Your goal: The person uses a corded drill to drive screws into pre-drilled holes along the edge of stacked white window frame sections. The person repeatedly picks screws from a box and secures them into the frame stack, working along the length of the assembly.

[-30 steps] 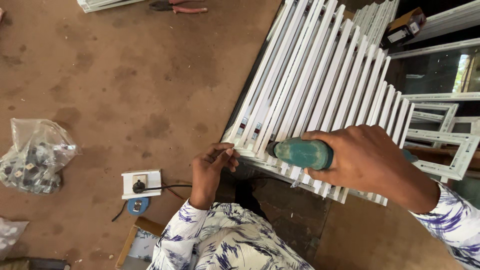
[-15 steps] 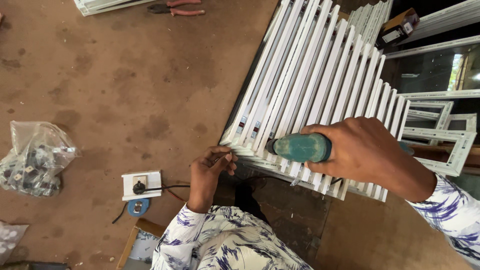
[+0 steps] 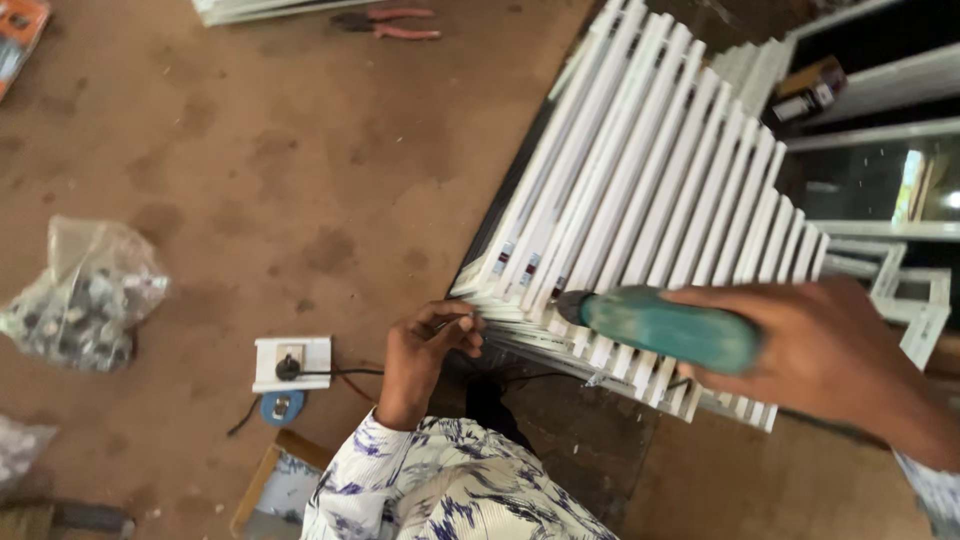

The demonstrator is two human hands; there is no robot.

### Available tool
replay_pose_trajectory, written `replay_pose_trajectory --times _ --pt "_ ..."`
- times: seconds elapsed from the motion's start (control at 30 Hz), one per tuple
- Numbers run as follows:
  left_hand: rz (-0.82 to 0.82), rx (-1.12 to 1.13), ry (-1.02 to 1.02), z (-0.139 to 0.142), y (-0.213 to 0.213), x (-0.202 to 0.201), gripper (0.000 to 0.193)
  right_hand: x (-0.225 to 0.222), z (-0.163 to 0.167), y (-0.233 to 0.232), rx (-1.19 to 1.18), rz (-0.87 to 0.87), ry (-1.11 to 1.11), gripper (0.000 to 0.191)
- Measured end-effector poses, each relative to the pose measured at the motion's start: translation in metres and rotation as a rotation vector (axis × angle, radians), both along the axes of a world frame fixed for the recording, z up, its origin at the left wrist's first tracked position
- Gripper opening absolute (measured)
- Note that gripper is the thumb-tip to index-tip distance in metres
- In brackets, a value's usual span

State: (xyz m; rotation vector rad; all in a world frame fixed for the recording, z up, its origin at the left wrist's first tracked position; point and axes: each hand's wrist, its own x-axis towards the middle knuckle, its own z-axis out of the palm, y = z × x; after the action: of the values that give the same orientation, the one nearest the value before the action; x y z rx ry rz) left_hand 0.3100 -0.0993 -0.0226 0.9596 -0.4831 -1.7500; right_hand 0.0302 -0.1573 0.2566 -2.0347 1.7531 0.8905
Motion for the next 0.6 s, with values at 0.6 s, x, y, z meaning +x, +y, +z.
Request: replay_pose_trajectory --times 0.6 --pt "-0.097 0.000 0.217 0.037 -0.011 -0.028 0.018 -0.047 -0.029 0.107 -0.293 -0.603 -0.518 0.070"
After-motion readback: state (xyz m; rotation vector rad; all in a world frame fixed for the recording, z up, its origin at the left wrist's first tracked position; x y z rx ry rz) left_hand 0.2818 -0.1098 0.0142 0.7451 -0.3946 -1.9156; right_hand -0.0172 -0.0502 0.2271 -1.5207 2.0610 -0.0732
